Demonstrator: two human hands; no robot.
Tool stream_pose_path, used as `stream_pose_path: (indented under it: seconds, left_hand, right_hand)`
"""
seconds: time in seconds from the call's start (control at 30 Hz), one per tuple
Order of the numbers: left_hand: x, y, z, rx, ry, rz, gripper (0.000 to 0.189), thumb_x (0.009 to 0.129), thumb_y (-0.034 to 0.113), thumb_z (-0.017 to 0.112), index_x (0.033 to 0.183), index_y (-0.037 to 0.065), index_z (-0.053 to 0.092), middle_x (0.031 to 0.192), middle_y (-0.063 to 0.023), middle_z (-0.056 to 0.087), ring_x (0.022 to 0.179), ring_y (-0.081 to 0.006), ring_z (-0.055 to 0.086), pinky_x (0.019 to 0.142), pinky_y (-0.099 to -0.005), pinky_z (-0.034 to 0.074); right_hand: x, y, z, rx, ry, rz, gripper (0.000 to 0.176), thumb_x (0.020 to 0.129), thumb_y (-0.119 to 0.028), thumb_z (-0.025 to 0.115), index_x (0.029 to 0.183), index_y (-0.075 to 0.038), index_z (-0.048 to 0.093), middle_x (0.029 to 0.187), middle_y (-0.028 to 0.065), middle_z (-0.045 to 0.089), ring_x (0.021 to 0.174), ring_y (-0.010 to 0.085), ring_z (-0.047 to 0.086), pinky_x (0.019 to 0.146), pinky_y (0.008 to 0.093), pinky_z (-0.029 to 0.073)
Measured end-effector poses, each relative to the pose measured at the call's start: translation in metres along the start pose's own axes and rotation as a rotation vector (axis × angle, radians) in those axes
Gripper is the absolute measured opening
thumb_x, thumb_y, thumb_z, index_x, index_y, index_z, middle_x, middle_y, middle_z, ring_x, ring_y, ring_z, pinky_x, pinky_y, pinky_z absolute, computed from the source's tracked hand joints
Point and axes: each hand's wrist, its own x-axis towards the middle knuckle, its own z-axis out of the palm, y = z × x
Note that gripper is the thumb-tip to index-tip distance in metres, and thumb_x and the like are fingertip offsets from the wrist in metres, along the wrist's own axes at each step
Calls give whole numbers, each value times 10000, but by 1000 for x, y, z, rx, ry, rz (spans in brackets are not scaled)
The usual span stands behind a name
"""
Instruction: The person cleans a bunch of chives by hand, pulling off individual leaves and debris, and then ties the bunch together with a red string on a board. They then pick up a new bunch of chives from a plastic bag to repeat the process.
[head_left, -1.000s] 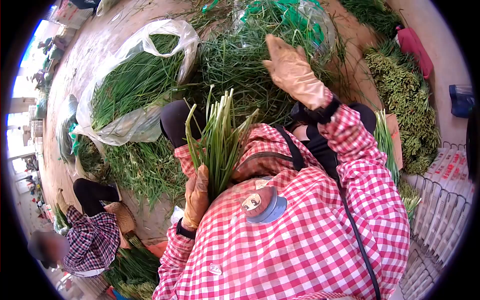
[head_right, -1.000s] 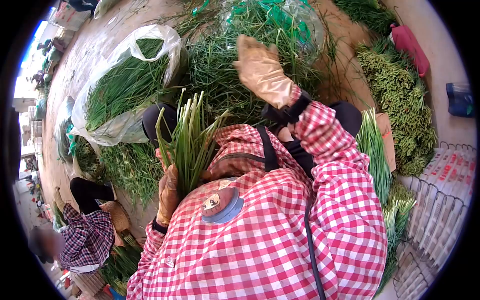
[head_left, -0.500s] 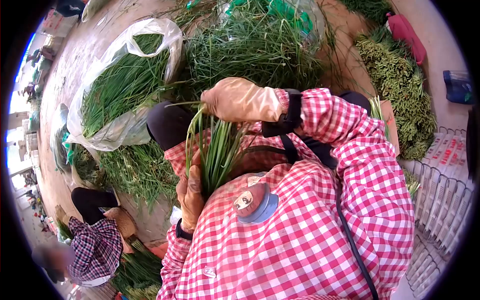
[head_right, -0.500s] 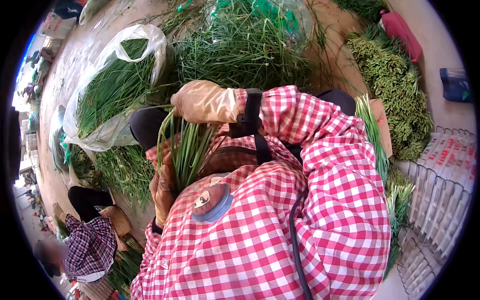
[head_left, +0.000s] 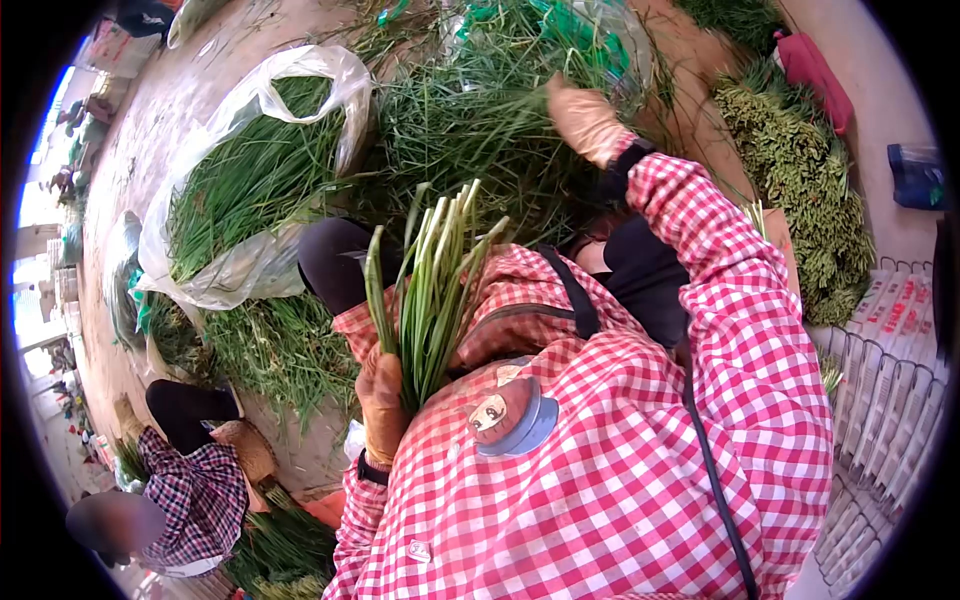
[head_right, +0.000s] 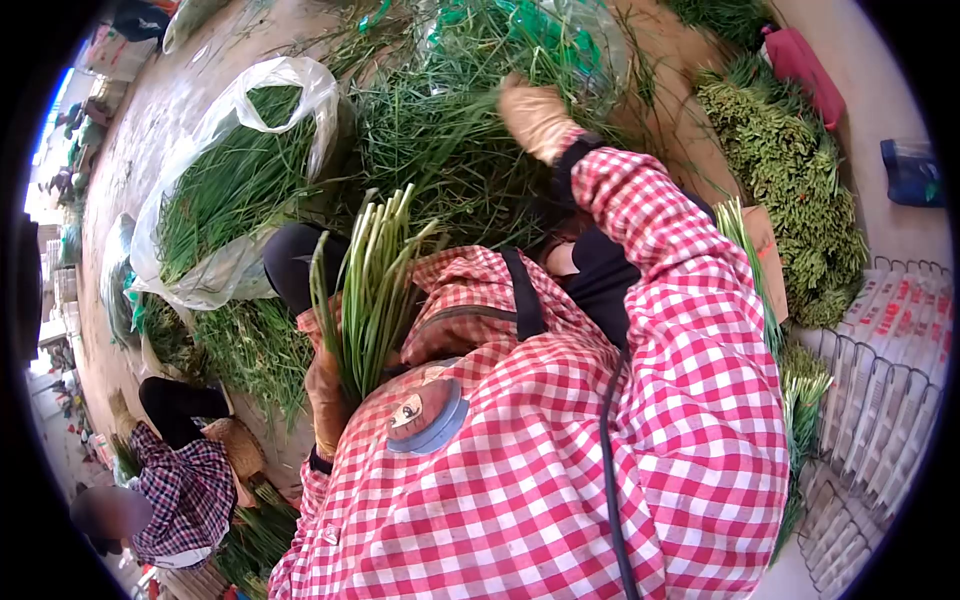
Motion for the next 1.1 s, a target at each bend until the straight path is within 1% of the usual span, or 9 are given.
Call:
stream_pose_path:
  seconds: [0.07,0.23,0.3,0.37,0.43,0.53,0.73,0.83,1.1]
  left_hand:
    - [3,-5,-11,136,19,50,332,890,235,641,1129,14,575,895,-109,681,656,-149,625,589,-261,512]
    - [10,-3,-2,158,57,1,315,905,237,617,1132,21,587,844,-123,682,625,-144,641,524,-242,536]
    - [10,-2,0,169,40,6,278,910,225,613,1106,29,594,823,-113,682,615,-136,631,528,-240,525]
    - [8,-1,11,172,65,46,213,907,204,621,1021,24,628,795,-101,687,597,-121,612,529,-238,499]
    - [6,-4,14,164,75,66,210,907,201,622,1025,27,626,801,-108,689,585,-124,614,527,-240,505]
    - [6,-4,13,174,87,68,207,907,200,621,1021,27,626,786,-117,689,577,-129,621,524,-250,514]
    - [10,-3,19,124,95,4,301,902,258,625,1066,6,610,830,-145,686,643,-183,656,577,-296,547]
    - [10,-3,25,120,89,-17,318,904,261,620,1079,-4,604,835,-153,683,669,-206,665,604,-321,558]
    - [15,-26,-19,155,53,121,245,897,189,637,1083,29,635,945,-76,681,774,-129,637,690,-266,530]
  right_hand:
    - [-9,14,-1,-179,202,133,436,982,-245,403,1331,15,382,841,158,635,829,269,613,740,388,502]
    - [-71,-53,-141,1353,-282,-209,420,914,-379,562,1057,11,627,969,95,670,929,213,621,834,321,489]
    - [-82,-83,-154,1508,-522,-148,445,847,-393,658,991,26,618,924,106,666,894,179,620,799,314,494]
    - [-87,-100,-164,1299,-581,-126,486,756,-383,763,943,35,599,880,119,652,871,158,614,763,306,495]
    - [-86,-117,-154,1513,-677,-2,588,664,-241,857,1083,29,545,851,94,643,818,142,606,710,288,489]
    - [-98,-131,-153,1824,-719,-96,639,679,-199,846,1197,-32,510,906,67,647,826,144,612,729,290,494]
    - [-100,-122,-152,1440,-407,-227,346,756,-212,754,1031,-39,634,859,69,670,765,131,602,714,297,492]
    - [-92,-116,-157,1354,-552,-69,228,765,-181,732,928,-32,677,832,60,683,762,136,611,700,300,492]
    - [-75,-83,-163,1850,-275,-146,152,906,-125,603,932,2,682,794,89,697,678,124,647,629,243,524]
